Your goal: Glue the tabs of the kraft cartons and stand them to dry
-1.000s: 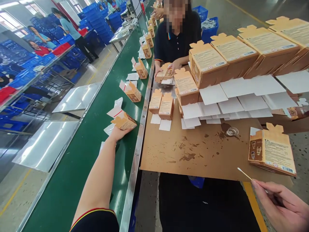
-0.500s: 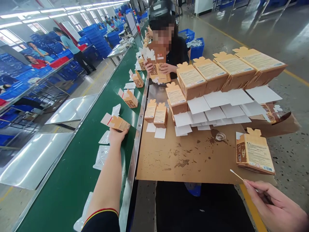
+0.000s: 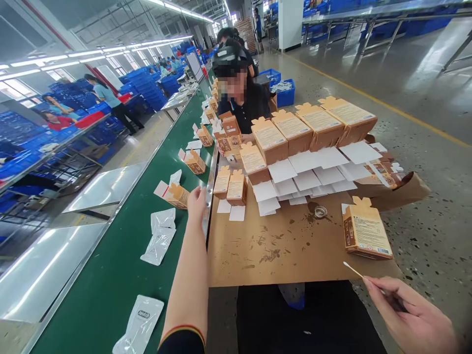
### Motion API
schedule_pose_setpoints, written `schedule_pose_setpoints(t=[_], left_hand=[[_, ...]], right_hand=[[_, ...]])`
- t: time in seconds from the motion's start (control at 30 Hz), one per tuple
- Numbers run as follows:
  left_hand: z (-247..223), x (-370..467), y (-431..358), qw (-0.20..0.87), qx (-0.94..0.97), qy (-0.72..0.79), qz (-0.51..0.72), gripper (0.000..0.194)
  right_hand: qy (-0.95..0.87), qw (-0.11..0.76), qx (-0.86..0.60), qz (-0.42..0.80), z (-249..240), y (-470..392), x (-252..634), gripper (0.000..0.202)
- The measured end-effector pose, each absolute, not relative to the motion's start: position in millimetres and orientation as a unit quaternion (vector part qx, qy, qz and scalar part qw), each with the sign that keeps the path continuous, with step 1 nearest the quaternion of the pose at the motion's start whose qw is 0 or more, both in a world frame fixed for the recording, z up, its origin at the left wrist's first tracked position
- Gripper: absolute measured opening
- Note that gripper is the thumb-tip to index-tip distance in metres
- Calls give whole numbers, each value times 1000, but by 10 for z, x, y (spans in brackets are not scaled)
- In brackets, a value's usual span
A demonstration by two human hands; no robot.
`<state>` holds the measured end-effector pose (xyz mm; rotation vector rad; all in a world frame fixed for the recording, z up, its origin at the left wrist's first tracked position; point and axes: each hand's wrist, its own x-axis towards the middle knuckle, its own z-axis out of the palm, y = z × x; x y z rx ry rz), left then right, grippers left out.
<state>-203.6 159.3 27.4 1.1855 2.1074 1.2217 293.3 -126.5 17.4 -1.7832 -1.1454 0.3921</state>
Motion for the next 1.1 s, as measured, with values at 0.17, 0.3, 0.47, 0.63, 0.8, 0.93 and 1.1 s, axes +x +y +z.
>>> schedule_pose_setpoints(t=[0.17, 0.3, 0.47, 0.63, 0.8, 0.93, 1.1], left_hand=[[352, -1820, 1980, 312, 430, 761, 372, 38], [421, -2120, 1356, 317, 413, 755, 400, 63], [160, -1987, 197, 389, 361, 653, 541, 89], [-156, -1008, -311, 509, 295, 580, 563, 90], [-125, -637, -259, 499, 301, 598, 550, 85], [-65, -657, -252, 492, 319, 600, 544, 86], [-74, -625, -302, 481, 336, 606, 536, 87]], right_hand=[[-506, 474, -691, 206, 355, -1265, 2770, 32], [-477, 478, -704, 220, 315, -1382, 2803, 31], [-529, 473, -671, 215, 226, -1353, 2832, 38], [-669, 434, -557, 231, 82, -1030, 2279, 35], [-756, 358, -509, 200, -247, -711, 1744, 31], [-800, 261, -502, 200, -366, -566, 1695, 28], [-794, 243, -513, 217, -391, -485, 1741, 27]])
